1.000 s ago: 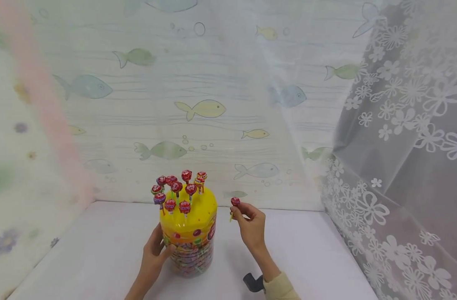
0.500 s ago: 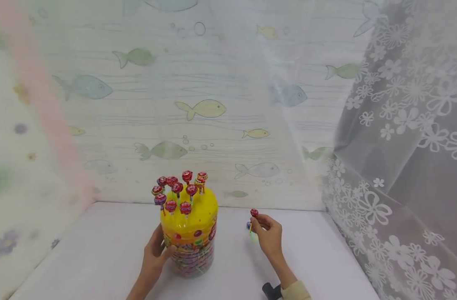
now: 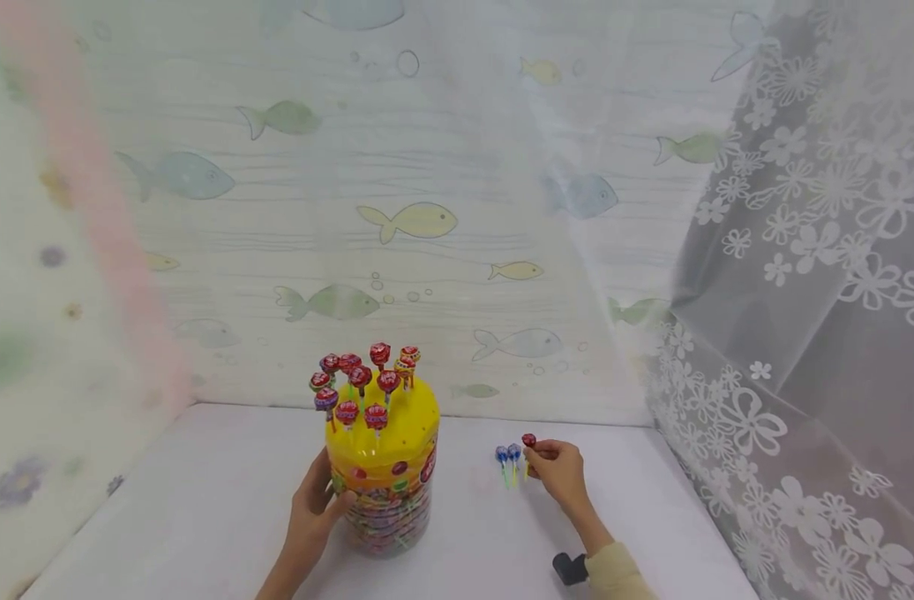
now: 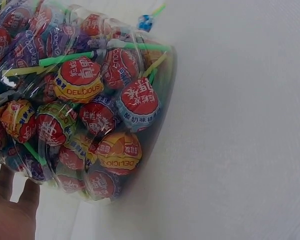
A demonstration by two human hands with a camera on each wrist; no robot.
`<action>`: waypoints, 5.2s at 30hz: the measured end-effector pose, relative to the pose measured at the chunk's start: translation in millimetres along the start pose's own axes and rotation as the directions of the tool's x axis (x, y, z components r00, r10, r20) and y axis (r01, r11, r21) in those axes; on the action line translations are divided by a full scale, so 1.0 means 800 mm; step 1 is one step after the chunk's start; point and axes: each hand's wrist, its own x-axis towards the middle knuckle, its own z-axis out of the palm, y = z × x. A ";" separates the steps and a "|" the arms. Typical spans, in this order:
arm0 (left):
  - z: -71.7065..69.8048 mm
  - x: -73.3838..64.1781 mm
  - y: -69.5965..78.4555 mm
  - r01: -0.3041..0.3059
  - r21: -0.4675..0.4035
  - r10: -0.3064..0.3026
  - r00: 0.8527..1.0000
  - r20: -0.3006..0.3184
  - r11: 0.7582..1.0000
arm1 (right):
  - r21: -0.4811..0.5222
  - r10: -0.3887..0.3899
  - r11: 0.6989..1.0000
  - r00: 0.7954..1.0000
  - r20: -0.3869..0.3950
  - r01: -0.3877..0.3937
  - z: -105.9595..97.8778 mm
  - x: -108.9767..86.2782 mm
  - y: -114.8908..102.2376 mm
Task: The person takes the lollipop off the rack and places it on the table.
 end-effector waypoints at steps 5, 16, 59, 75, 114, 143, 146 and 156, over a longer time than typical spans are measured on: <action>0.001 0.000 0.001 0.006 0.007 -0.006 1.000 -0.008 1.000 | -0.111 0.035 0.993 0.999 0.003 -0.034 -0.004 0.005 0.010; 0.001 -0.001 0.001 0.001 0.006 -0.001 1.000 -0.006 1.000 | -0.238 0.075 0.968 0.997 -0.005 -0.074 -0.001 0.023 0.029; 0.001 -0.002 -0.007 -0.001 -0.002 0.001 1.000 -0.013 1.000 | -0.214 0.074 0.977 0.957 0.280 -0.012 0.006 -0.031 -0.061; 0.000 -0.003 -0.002 0.017 0.007 -0.017 1.000 -0.007 1.000 | 0.021 -0.302 0.951 0.913 0.273 0.309 0.051 -0.107 -0.163; 0.001 -0.007 -0.002 0.005 0.041 -0.004 1.000 -0.022 0.999 | 0.403 -0.555 0.780 0.827 0.089 0.479 0.139 -0.146 -0.233; 0.000 -0.007 -0.006 0.018 0.022 -0.018 1.000 -0.026 1.000 | 0.365 -0.572 0.787 0.811 0.126 0.498 0.145 -0.140 -0.228; 0.000 -0.007 -0.006 0.013 0.020 -0.012 1.000 -0.025 1.000 | 0.350 -0.575 0.787 0.810 0.119 0.507 0.146 -0.137 -0.228; 0.001 -0.008 -0.007 0.010 0.010 -0.010 1.000 -0.023 1.000 | 0.339 -0.658 0.729 0.745 0.109 0.595 0.142 -0.139 -0.233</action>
